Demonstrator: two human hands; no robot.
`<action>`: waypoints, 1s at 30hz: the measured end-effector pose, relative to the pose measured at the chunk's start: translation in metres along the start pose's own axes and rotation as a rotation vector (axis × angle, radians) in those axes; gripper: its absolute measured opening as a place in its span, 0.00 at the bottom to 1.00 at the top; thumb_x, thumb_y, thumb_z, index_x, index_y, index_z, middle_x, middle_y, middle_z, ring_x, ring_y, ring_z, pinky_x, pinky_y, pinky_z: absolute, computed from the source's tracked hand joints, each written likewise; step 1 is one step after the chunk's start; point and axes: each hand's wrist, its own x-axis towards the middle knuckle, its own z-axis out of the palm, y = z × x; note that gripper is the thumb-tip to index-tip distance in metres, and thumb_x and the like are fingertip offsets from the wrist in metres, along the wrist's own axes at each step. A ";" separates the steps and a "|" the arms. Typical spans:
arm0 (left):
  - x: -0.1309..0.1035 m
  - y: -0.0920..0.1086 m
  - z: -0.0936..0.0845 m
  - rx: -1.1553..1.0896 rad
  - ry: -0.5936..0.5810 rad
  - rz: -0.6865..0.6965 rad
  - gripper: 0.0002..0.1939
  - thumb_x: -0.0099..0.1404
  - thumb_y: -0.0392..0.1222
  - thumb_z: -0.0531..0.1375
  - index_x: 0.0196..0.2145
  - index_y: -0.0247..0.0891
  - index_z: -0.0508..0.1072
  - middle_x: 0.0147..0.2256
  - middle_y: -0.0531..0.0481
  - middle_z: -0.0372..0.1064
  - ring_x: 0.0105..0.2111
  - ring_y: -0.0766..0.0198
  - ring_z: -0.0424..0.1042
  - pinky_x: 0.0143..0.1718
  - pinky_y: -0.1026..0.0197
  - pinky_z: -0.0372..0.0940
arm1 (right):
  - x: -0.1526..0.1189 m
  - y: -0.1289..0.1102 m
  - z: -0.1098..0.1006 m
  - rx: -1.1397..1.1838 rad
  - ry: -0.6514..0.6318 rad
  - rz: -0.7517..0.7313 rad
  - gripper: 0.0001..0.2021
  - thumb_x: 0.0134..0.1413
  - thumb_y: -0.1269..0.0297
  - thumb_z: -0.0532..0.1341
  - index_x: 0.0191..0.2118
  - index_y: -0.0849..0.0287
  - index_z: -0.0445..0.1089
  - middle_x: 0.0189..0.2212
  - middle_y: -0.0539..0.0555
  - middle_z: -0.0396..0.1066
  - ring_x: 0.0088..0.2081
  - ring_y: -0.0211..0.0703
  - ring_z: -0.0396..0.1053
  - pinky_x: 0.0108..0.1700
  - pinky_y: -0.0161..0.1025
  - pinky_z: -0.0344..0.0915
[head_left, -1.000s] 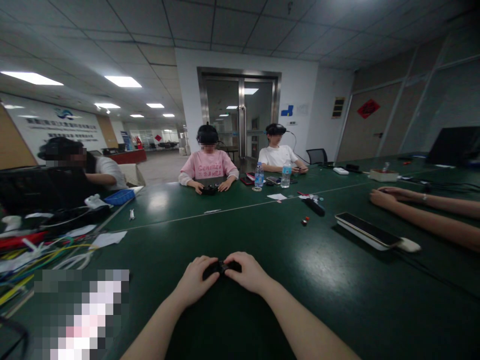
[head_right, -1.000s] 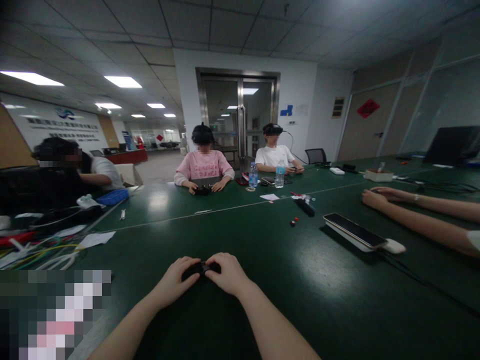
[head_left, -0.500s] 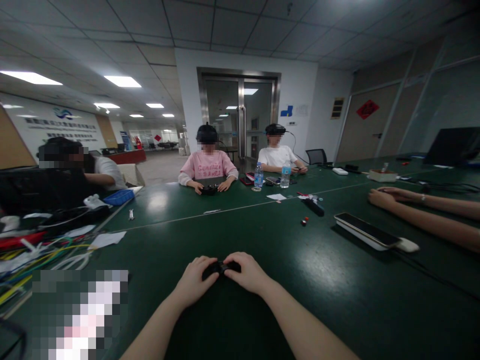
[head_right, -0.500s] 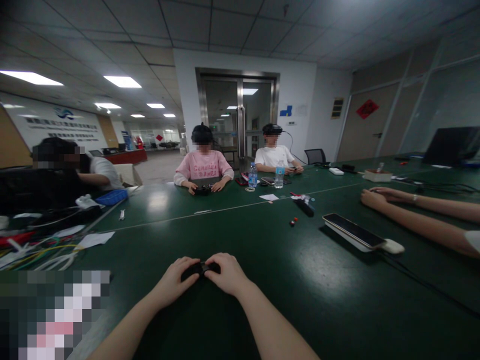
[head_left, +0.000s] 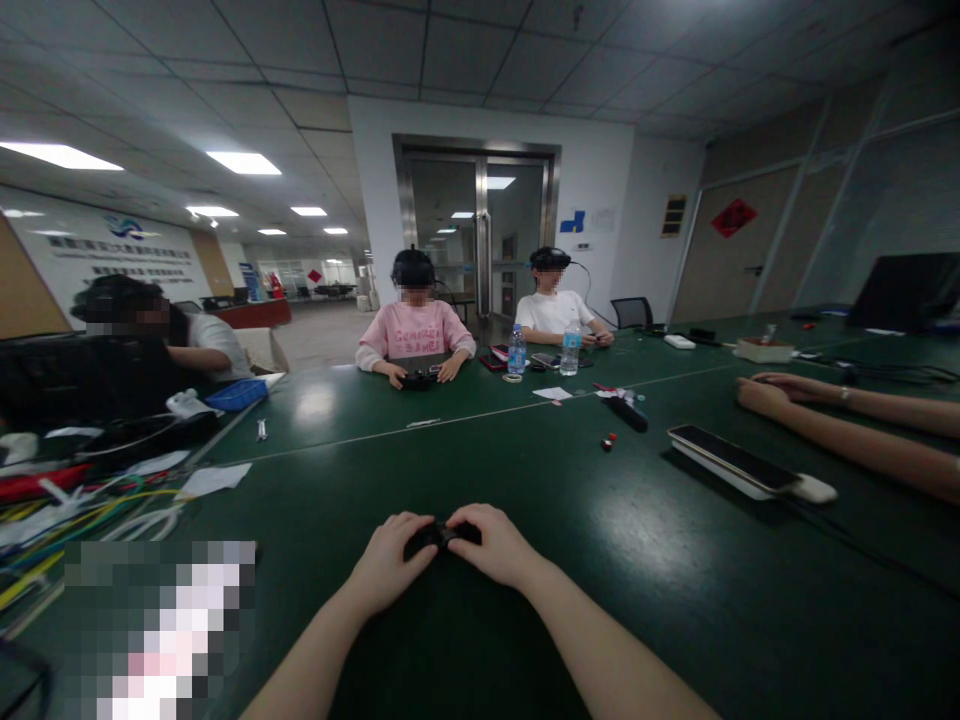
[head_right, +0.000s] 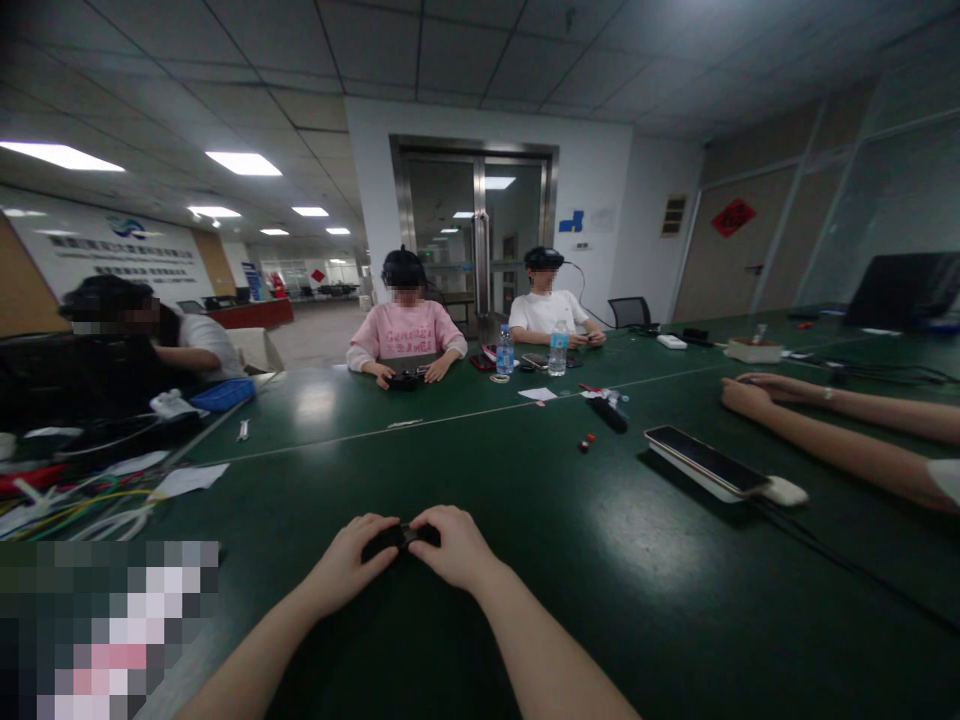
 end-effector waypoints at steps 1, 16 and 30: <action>0.000 0.000 0.000 -0.002 0.000 0.001 0.22 0.63 0.52 0.53 0.52 0.42 0.66 0.48 0.47 0.65 0.48 0.57 0.63 0.49 0.55 0.58 | 0.000 0.000 0.000 0.000 -0.001 0.005 0.13 0.51 0.57 0.58 0.43 0.50 0.69 0.44 0.49 0.68 0.49 0.45 0.63 0.52 0.45 0.56; -0.001 0.005 -0.002 0.003 -0.013 -0.037 0.22 0.63 0.53 0.52 0.53 0.43 0.65 0.49 0.48 0.65 0.50 0.56 0.62 0.51 0.54 0.57 | -0.002 -0.003 -0.003 0.003 -0.030 0.056 0.13 0.51 0.57 0.58 0.44 0.50 0.68 0.46 0.49 0.67 0.50 0.47 0.62 0.52 0.46 0.57; 0.000 0.000 0.002 0.016 0.005 -0.012 0.22 0.63 0.52 0.52 0.52 0.43 0.66 0.48 0.47 0.65 0.49 0.55 0.62 0.51 0.54 0.57 | 0.001 -0.001 0.000 -0.033 0.009 0.000 0.13 0.50 0.57 0.59 0.42 0.50 0.69 0.43 0.50 0.69 0.47 0.46 0.64 0.51 0.45 0.57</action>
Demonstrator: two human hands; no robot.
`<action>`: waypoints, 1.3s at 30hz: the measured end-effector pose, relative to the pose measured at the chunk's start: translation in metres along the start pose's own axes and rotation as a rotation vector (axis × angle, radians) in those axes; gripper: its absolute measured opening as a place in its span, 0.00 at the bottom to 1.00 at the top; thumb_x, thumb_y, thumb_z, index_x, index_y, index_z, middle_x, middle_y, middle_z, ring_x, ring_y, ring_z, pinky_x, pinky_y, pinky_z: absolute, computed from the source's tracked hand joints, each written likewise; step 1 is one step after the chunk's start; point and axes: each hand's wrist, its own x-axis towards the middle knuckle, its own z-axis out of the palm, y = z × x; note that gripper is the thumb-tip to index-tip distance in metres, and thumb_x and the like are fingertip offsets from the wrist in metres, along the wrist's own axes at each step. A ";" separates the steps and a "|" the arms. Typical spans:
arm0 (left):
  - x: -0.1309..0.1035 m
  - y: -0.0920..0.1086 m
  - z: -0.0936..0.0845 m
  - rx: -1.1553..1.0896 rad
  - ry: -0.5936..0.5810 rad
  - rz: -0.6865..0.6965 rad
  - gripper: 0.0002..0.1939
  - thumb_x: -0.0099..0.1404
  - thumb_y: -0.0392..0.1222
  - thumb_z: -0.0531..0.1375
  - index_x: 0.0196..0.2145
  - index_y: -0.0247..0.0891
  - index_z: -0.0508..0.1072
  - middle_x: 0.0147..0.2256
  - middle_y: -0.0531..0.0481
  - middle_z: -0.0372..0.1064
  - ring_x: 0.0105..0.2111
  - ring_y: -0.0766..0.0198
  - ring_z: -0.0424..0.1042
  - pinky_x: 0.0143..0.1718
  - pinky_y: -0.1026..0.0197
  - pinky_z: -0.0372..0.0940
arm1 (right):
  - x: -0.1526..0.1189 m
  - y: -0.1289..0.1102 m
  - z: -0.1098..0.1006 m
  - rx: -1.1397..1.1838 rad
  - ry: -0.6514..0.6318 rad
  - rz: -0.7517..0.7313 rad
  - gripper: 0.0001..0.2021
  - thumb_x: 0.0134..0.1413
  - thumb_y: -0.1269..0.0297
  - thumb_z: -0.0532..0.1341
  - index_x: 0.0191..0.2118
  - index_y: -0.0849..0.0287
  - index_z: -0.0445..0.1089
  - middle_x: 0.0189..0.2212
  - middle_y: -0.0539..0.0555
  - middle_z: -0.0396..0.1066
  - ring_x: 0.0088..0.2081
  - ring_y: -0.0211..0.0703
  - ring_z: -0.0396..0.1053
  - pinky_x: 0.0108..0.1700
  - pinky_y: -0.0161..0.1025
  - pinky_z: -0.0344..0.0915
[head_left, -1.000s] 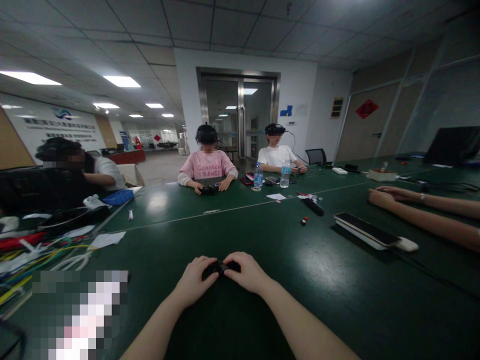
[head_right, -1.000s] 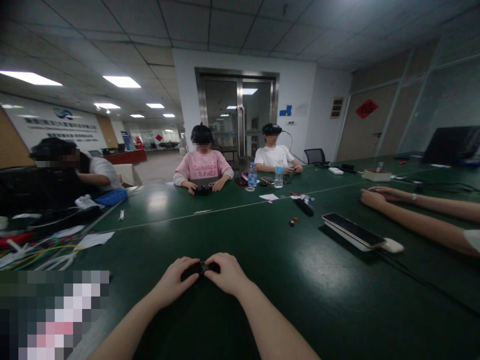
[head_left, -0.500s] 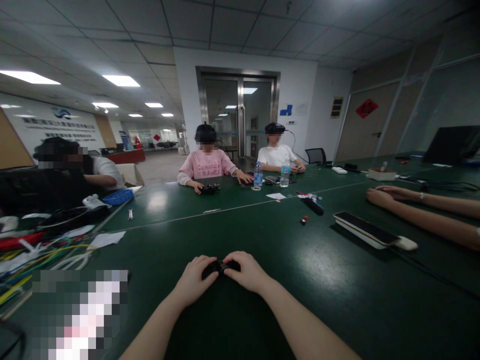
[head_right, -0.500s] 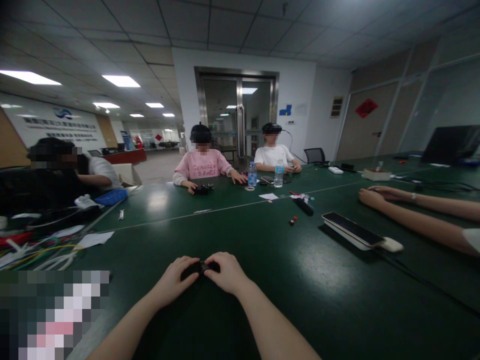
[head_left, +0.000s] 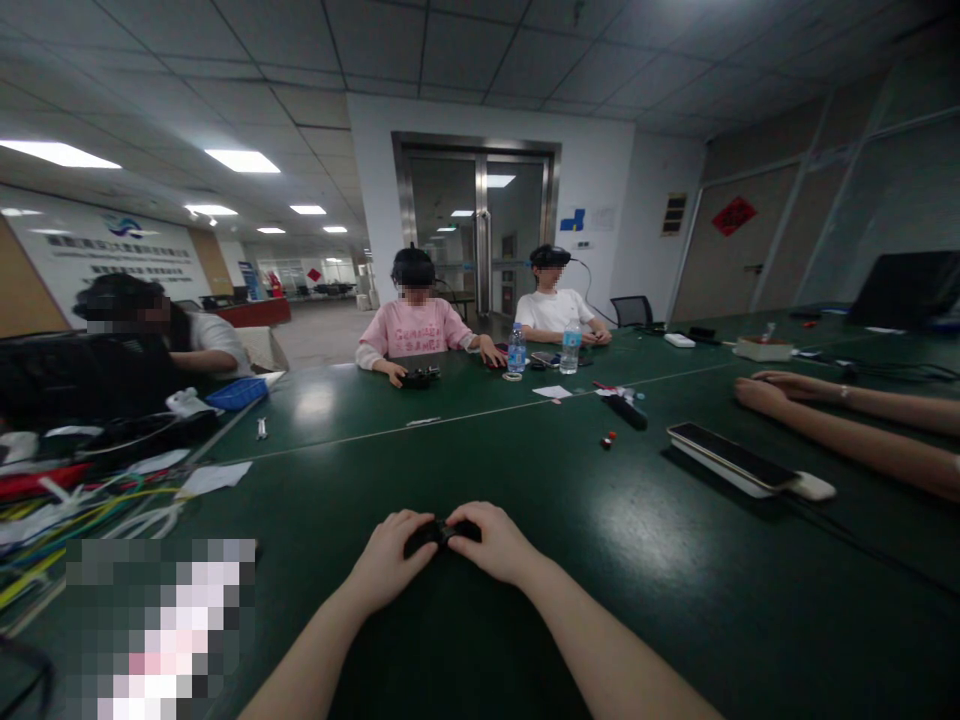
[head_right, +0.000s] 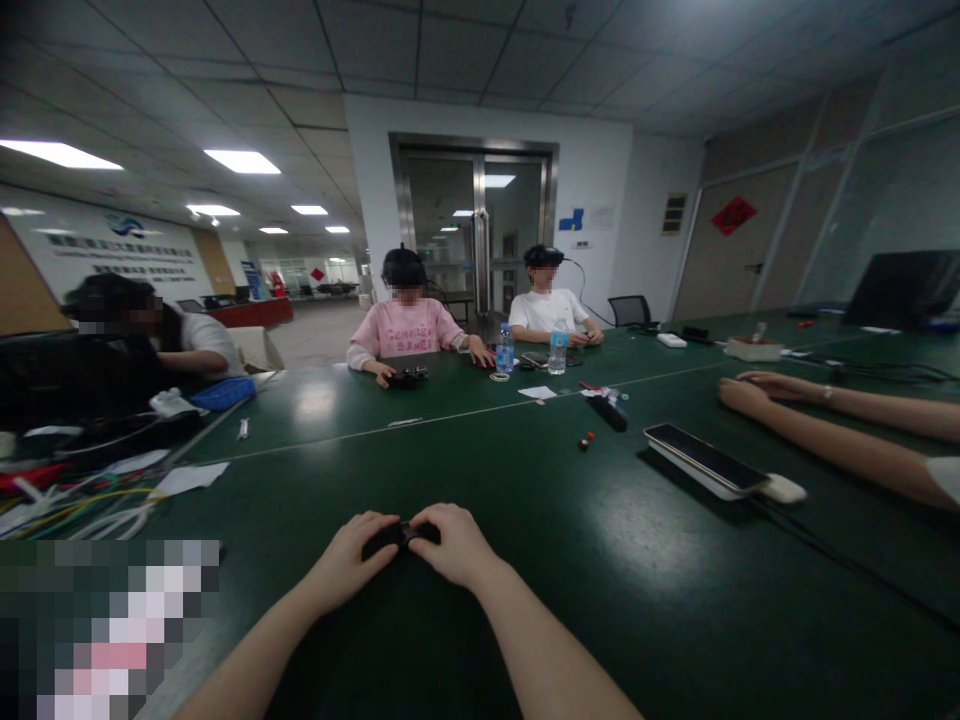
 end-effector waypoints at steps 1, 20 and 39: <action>0.000 0.000 0.000 0.000 0.000 0.000 0.22 0.63 0.52 0.52 0.52 0.43 0.65 0.48 0.48 0.65 0.49 0.55 0.62 0.51 0.54 0.57 | 0.000 0.001 0.000 0.001 -0.002 0.007 0.13 0.50 0.57 0.59 0.42 0.50 0.69 0.44 0.50 0.69 0.48 0.46 0.64 0.51 0.45 0.57; -0.002 0.002 -0.003 -0.015 -0.009 -0.007 0.22 0.63 0.53 0.52 0.52 0.43 0.65 0.48 0.48 0.65 0.49 0.57 0.62 0.50 0.56 0.58 | 0.000 0.003 0.000 0.026 -0.017 0.039 0.13 0.51 0.56 0.58 0.43 0.49 0.69 0.46 0.48 0.68 0.49 0.46 0.63 0.51 0.45 0.58; 0.000 0.001 -0.002 -0.006 -0.015 0.002 0.22 0.63 0.52 0.52 0.52 0.43 0.65 0.48 0.48 0.65 0.49 0.56 0.62 0.50 0.55 0.57 | 0.000 0.006 0.002 0.042 -0.001 0.013 0.13 0.50 0.57 0.59 0.42 0.49 0.69 0.44 0.49 0.68 0.49 0.47 0.63 0.51 0.46 0.57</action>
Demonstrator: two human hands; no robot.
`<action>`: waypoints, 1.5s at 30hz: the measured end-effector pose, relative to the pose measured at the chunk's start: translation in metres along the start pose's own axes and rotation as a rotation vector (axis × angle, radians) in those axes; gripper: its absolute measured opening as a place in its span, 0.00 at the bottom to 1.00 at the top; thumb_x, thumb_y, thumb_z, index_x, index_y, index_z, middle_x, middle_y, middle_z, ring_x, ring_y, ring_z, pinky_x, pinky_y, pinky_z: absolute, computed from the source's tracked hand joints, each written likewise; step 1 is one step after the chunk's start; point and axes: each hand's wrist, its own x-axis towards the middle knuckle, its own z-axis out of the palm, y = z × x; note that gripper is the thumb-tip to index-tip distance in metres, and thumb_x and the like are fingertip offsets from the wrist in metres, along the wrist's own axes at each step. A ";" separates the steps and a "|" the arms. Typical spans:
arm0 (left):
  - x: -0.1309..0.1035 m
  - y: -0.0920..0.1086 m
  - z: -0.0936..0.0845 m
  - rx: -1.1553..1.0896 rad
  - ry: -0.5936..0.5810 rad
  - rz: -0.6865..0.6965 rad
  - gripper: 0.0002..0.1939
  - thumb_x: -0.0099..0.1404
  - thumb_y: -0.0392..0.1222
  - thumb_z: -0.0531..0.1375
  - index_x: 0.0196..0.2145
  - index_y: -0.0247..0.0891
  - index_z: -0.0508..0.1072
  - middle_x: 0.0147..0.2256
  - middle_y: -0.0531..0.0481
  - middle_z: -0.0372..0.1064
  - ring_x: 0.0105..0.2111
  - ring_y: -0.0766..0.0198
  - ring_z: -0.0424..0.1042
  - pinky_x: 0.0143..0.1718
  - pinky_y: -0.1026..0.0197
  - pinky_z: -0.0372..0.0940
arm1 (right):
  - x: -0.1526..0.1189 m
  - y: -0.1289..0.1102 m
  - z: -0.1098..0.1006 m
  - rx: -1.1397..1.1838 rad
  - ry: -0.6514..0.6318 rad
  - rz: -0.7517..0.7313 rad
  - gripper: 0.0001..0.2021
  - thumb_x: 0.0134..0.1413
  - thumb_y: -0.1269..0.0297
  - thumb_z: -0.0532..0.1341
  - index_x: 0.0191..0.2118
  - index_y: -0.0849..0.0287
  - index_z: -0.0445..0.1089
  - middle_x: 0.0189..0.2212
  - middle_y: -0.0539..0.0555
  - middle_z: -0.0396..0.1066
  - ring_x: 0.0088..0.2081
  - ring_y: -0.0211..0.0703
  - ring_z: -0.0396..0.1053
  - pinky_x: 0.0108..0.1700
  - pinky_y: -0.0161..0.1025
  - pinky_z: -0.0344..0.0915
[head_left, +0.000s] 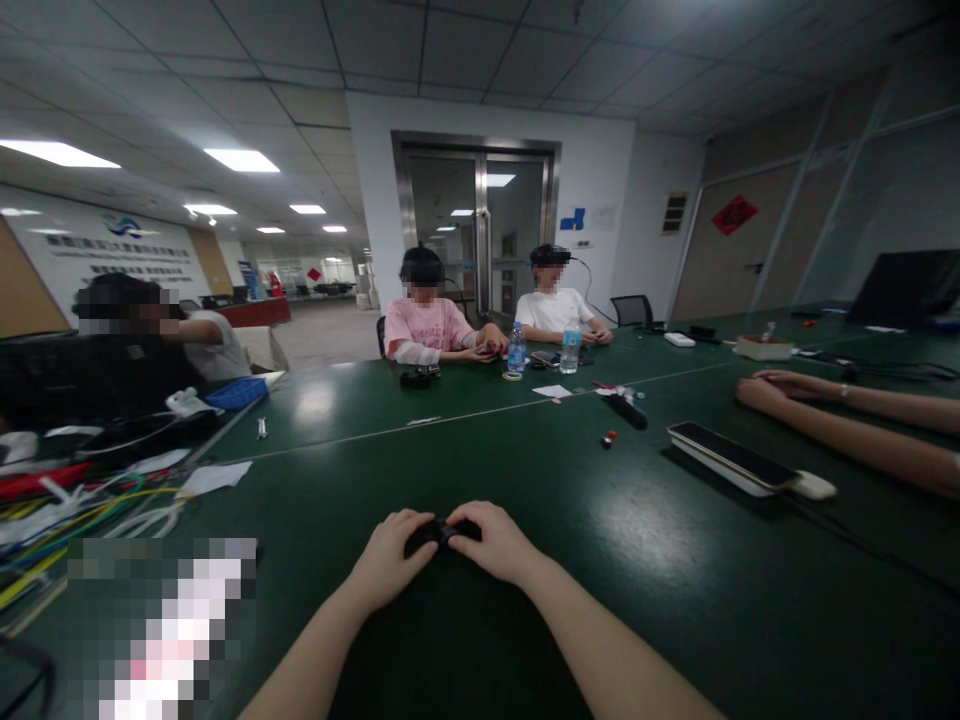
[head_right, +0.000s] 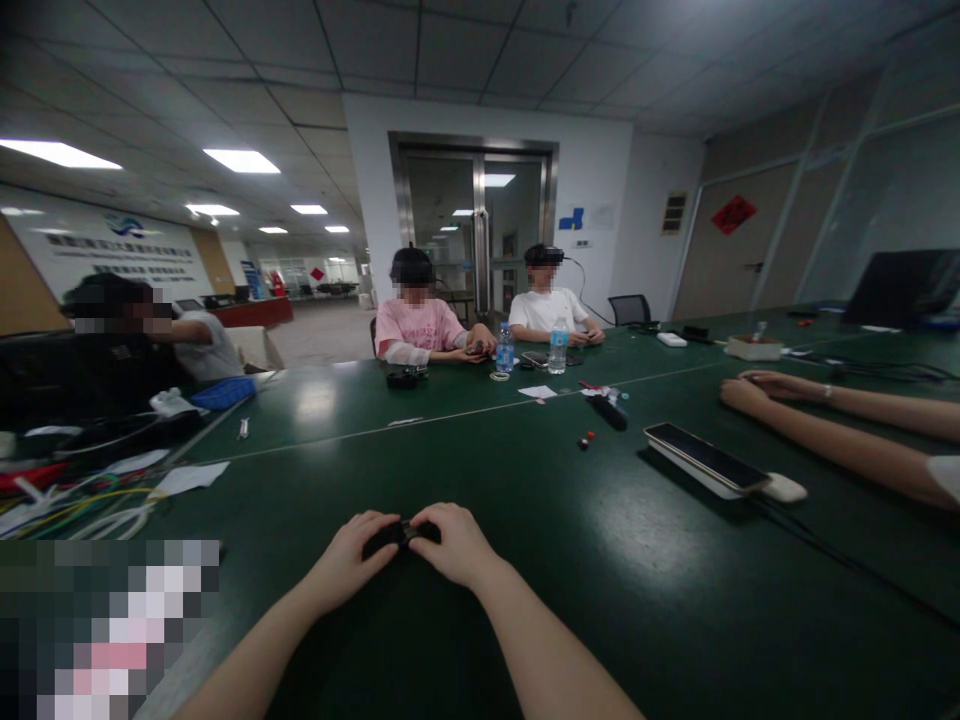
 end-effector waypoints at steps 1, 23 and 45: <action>0.000 0.000 0.000 -0.002 -0.001 -0.003 0.22 0.63 0.52 0.52 0.52 0.43 0.65 0.48 0.48 0.65 0.49 0.57 0.62 0.50 0.55 0.57 | 0.000 0.000 0.000 0.001 0.000 0.000 0.13 0.50 0.56 0.59 0.42 0.49 0.69 0.45 0.49 0.68 0.49 0.47 0.62 0.51 0.46 0.57; 0.001 -0.005 0.003 -0.007 0.028 0.028 0.22 0.62 0.51 0.54 0.52 0.43 0.66 0.48 0.48 0.65 0.48 0.57 0.63 0.50 0.56 0.58 | 0.002 0.000 0.001 -0.017 0.002 -0.045 0.12 0.50 0.57 0.60 0.42 0.49 0.70 0.44 0.49 0.69 0.49 0.45 0.63 0.52 0.45 0.56; -0.002 -0.004 0.005 0.005 0.049 0.023 0.22 0.60 0.48 0.57 0.52 0.44 0.65 0.47 0.49 0.65 0.48 0.57 0.62 0.50 0.56 0.58 | 0.003 0.005 0.006 -0.022 0.004 -0.036 0.11 0.46 0.60 0.62 0.39 0.49 0.71 0.46 0.49 0.68 0.51 0.47 0.61 0.55 0.48 0.53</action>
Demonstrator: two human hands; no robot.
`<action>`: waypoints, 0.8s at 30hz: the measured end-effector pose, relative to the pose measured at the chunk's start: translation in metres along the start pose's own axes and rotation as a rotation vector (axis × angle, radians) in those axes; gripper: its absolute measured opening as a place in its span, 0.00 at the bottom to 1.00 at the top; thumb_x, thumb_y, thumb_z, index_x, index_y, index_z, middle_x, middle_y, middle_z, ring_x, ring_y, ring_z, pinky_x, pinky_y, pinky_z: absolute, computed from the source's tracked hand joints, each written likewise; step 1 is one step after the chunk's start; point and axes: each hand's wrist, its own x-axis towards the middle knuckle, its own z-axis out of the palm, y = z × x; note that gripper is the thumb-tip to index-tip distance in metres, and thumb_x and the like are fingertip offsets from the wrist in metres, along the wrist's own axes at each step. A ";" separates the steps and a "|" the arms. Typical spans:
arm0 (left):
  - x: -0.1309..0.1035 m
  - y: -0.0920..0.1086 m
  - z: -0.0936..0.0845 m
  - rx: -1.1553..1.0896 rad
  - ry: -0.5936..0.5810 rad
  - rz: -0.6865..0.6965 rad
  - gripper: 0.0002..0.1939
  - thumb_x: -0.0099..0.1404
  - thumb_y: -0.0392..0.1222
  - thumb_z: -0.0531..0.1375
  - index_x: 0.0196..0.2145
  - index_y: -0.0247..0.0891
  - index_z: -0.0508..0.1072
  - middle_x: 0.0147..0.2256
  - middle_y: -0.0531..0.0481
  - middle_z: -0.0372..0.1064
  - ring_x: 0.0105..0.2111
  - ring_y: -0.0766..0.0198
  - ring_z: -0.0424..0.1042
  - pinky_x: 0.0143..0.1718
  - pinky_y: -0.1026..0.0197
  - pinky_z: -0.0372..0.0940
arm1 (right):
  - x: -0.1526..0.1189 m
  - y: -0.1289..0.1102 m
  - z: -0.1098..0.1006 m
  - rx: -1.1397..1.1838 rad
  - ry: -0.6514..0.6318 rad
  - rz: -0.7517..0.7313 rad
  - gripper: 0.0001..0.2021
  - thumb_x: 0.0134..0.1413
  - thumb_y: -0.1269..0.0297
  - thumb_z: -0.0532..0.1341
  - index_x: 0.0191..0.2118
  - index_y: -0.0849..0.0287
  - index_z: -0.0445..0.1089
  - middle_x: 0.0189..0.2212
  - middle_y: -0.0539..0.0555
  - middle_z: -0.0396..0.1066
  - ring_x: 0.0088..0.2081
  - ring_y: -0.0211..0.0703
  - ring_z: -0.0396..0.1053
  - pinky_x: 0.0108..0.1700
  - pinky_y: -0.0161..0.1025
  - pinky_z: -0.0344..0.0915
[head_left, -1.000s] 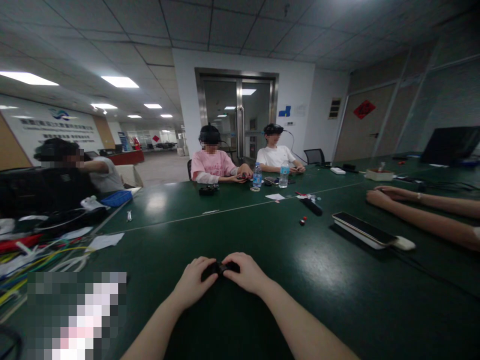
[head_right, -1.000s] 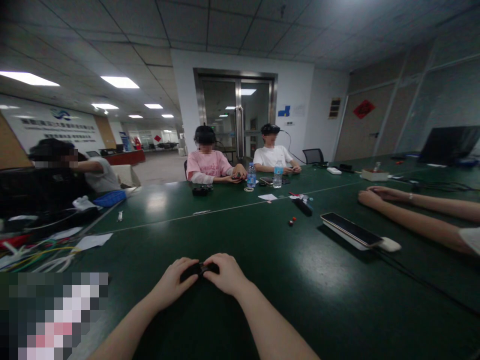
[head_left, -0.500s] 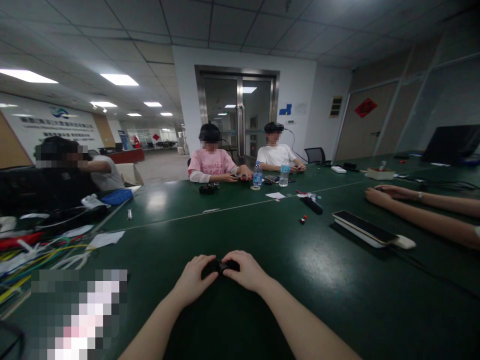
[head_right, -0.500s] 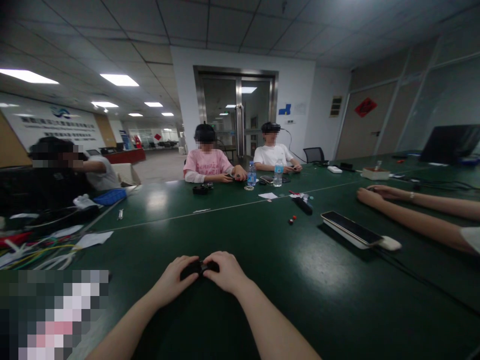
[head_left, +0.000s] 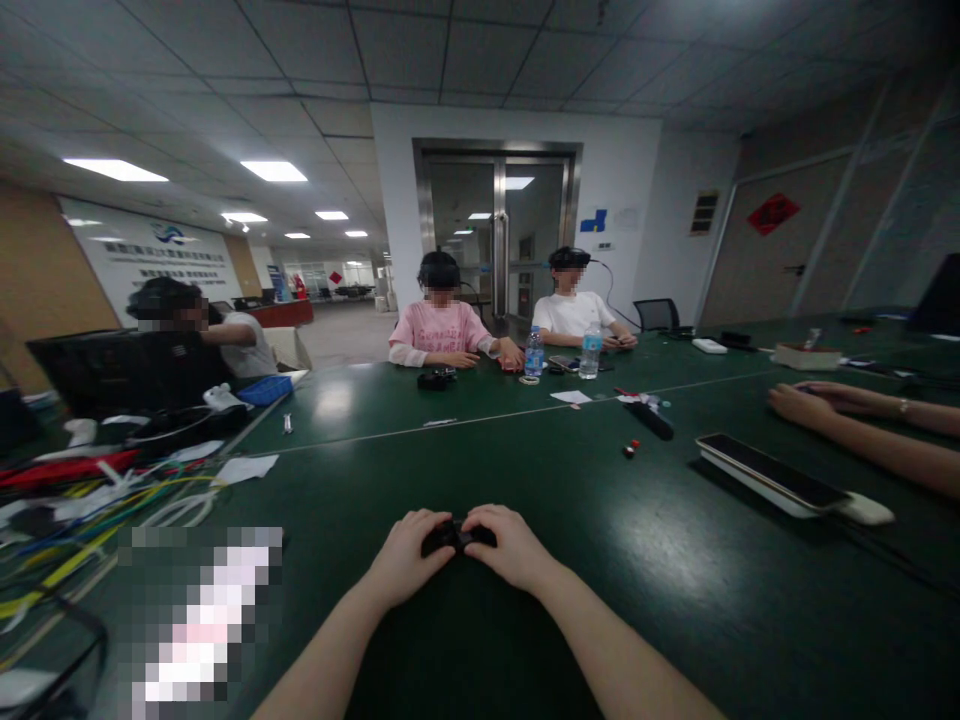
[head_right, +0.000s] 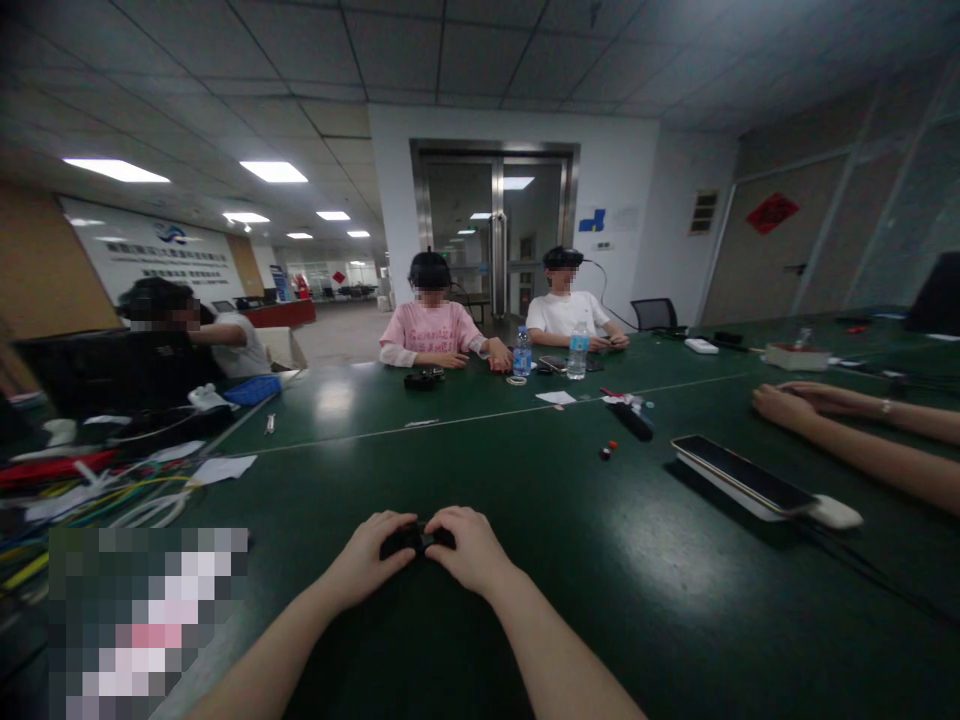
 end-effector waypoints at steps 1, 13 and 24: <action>0.000 -0.001 0.001 0.003 0.009 0.007 0.22 0.59 0.47 0.58 0.52 0.44 0.65 0.47 0.49 0.66 0.48 0.57 0.62 0.50 0.56 0.57 | 0.000 0.000 0.001 -0.008 0.005 -0.014 0.11 0.46 0.61 0.63 0.39 0.49 0.71 0.46 0.49 0.68 0.50 0.47 0.62 0.54 0.47 0.53; 0.002 -0.003 0.002 -0.020 -0.003 0.015 0.23 0.59 0.47 0.58 0.53 0.45 0.65 0.49 0.48 0.64 0.49 0.56 0.62 0.51 0.55 0.57 | -0.002 -0.004 -0.001 0.000 -0.015 0.002 0.11 0.47 0.60 0.62 0.40 0.48 0.70 0.47 0.48 0.67 0.52 0.47 0.60 0.56 0.50 0.49; 0.001 0.001 -0.001 -0.014 -0.024 -0.043 0.22 0.59 0.48 0.57 0.52 0.44 0.65 0.49 0.49 0.64 0.49 0.56 0.62 0.51 0.54 0.57 | 0.006 0.008 -0.006 0.339 0.071 0.088 0.12 0.50 0.58 0.59 0.41 0.54 0.68 0.41 0.50 0.69 0.45 0.45 0.66 0.49 0.44 0.59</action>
